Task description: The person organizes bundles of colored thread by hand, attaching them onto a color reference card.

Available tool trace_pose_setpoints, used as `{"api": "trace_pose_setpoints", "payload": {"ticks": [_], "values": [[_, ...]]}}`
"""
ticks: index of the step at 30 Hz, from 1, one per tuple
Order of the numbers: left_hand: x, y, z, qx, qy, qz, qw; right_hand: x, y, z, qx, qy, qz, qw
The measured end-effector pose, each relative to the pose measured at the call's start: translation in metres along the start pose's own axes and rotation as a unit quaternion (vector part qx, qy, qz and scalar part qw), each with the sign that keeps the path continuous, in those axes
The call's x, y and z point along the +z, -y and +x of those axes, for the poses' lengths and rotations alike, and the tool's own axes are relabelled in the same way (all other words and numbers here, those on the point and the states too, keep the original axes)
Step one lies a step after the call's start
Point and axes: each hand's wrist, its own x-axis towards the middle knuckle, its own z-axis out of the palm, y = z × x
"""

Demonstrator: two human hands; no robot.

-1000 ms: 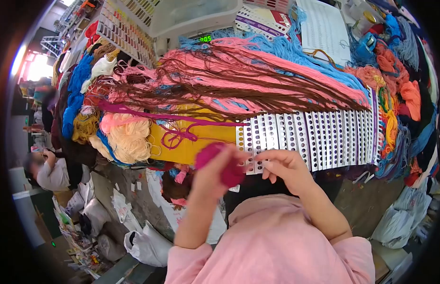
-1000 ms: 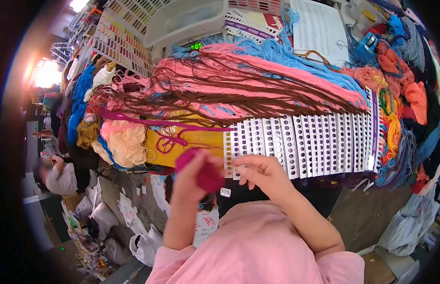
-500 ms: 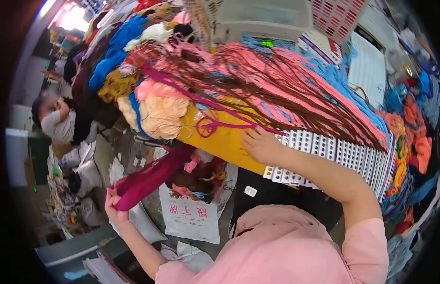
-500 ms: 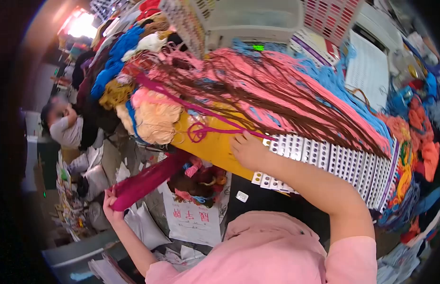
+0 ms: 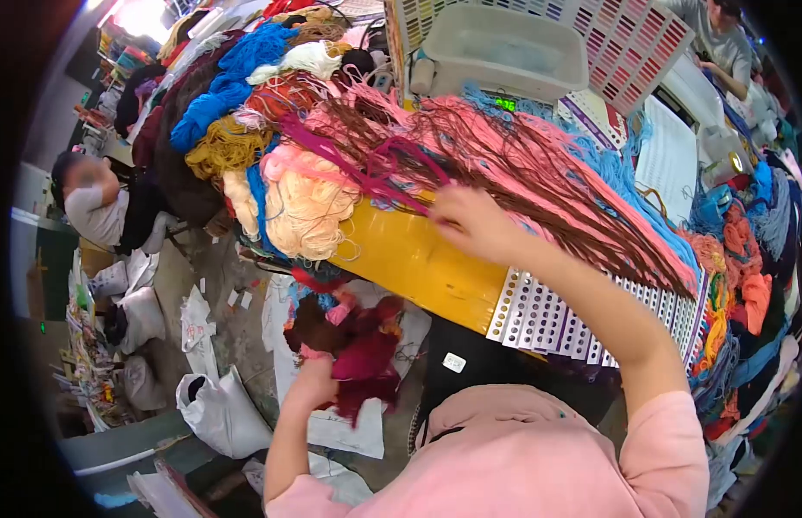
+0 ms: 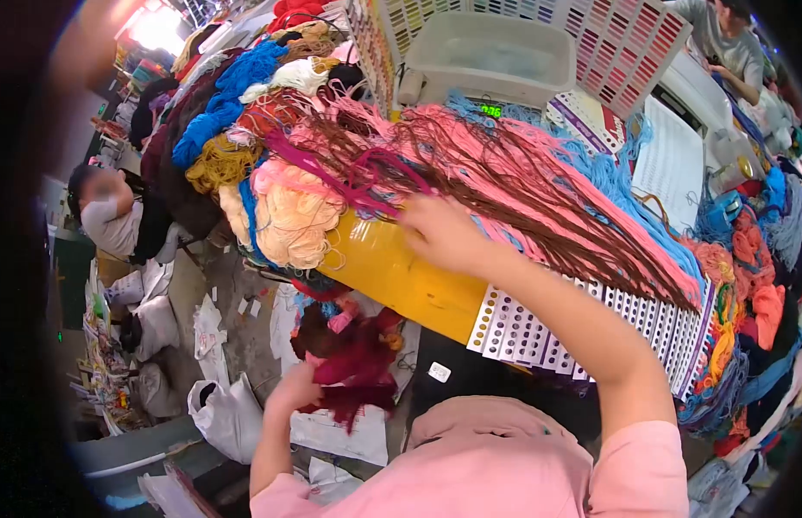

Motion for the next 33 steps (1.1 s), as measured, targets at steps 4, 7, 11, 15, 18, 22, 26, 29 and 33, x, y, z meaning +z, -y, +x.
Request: {"api": "trace_pose_setpoints", "payload": {"ticks": [4, 7, 11, 15, 18, 22, 26, 29, 33], "values": [[-0.011, -0.003, 0.015, -0.026, 0.094, -0.110, 0.989, -0.006, 0.002, -0.120, 0.175, -0.014, 0.112, 0.978], [0.016, -0.056, 0.033, 0.043, 0.199, -0.496, 0.844, -0.016, 0.034, -0.160, 0.290, -0.087, 0.195, 0.933], [0.071, -0.142, 0.044, 0.142, 0.275, -0.714, 0.628, -0.018, 0.070, -0.190, 0.374, -0.203, 0.310, 0.850], [0.100, -0.208, 0.025, 0.258, 0.245, -0.571, 0.740, -0.049, 0.111, -0.181, 0.409, -0.269, 0.489, 0.722], [0.111, -0.224, 0.016, 0.287, 0.270, -0.530, 0.751, -0.056, 0.116, -0.193, 0.409, -0.265, 0.540, 0.686], [0.123, -0.227, 0.013, 0.227, 0.304, -0.572, 0.728, -0.064, 0.120, -0.214, 0.391, -0.315, 0.604, 0.619], [0.143, -0.226, 0.024, 0.253, 0.278, -0.393, 0.839, -0.065, 0.123, -0.228, 0.344, -0.361, 0.624, 0.601], [0.150, -0.247, 0.011, 0.225, 0.303, -0.521, 0.765, -0.077, 0.120, -0.244, 0.326, -0.359, 0.669, 0.563], [0.152, -0.259, 0.011, 0.152, 0.365, -0.598, 0.697, -0.089, 0.115, -0.252, 0.321, -0.336, 0.692, 0.553]]}}
